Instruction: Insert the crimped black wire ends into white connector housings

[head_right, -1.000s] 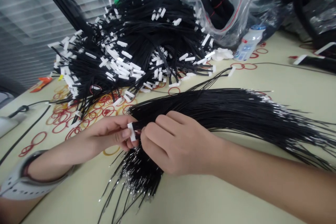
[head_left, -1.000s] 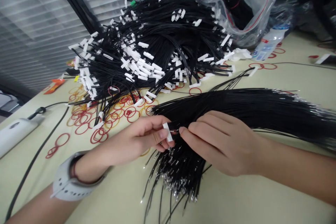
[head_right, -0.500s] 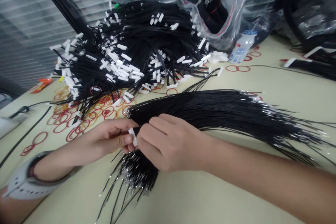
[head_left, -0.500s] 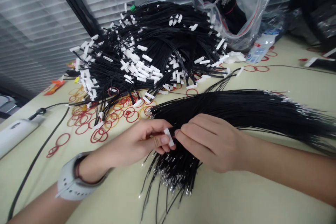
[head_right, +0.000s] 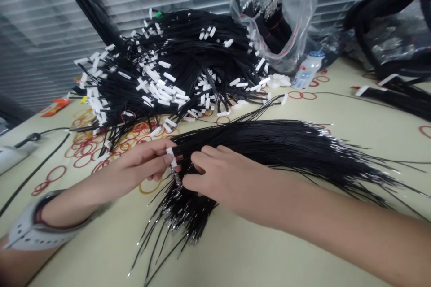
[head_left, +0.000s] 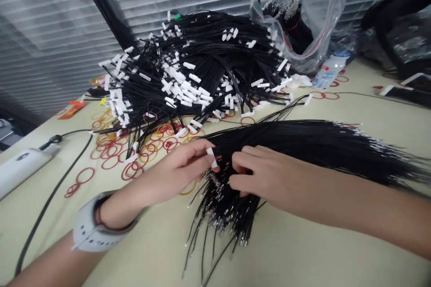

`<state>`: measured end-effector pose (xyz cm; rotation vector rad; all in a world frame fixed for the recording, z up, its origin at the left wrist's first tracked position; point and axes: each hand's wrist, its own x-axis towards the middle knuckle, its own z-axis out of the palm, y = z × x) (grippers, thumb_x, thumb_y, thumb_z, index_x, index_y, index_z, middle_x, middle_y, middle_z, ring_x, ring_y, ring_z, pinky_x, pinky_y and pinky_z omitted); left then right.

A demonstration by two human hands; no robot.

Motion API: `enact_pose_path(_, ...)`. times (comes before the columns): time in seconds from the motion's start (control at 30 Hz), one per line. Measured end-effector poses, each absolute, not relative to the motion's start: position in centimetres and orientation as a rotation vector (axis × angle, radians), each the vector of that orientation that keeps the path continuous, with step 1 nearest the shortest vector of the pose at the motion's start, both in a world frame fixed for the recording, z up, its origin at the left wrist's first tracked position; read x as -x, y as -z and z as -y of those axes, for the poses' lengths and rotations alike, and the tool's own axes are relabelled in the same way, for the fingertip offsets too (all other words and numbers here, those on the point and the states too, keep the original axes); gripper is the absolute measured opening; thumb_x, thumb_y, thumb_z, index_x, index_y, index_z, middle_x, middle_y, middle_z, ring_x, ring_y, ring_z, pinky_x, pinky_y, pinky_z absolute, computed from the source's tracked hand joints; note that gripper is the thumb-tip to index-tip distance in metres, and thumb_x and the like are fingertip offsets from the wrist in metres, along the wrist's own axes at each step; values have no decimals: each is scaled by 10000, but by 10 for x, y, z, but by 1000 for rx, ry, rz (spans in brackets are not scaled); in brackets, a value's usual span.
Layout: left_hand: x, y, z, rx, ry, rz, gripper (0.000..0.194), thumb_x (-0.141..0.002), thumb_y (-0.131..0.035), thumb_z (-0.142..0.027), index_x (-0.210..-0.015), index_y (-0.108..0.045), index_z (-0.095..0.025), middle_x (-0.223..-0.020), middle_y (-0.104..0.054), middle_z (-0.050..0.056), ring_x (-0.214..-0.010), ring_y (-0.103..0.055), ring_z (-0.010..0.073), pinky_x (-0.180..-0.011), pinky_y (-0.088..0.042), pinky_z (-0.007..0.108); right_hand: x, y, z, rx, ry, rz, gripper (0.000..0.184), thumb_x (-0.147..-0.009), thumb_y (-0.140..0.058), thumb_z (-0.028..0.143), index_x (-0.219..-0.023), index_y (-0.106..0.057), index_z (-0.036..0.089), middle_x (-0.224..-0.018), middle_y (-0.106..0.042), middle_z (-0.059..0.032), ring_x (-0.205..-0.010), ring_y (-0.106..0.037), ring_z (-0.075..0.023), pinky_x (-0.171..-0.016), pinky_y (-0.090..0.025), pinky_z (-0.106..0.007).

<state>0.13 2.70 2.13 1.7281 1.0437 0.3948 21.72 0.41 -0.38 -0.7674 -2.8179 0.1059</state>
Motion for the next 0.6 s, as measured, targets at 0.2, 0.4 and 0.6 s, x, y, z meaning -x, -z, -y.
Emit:
enact_pose_path(0.2,0,-25,-30,-1788,-357,-1067,177,-907,-432,-281,-856,-563,-173,-751,-546,-30,-557,-393,81,-485,-288,215,-220,-5,-7,829,-549,2570,144,-853,-499,115,-740,-561,177,-726,-590,34,-704,-526,-99,-690,-376,-253)
enact_pose_path(0.4,1,-24,-33,-1799,-381,-1086,164,-902,-433,-257,-858,-564,-169,-774,-582,-8,-575,-421,92,-492,-297,220,-222,-2,-5,874,-666,2423,95,-800,-591,143,-827,-660,203,-825,-645,21,-750,-575,-81,-693,-429,-207)
enact_pose_path(0.6,3,-20,-32,-1786,-383,-1037,167,-906,-430,-253,-894,-576,-173,-795,-590,-4,-551,-408,82,-470,-291,209,-227,-14,-6,1030,-877,2372,119,-836,-535,182,-793,-639,220,-861,-641,37,-755,-576,-68,-659,-442,-182)
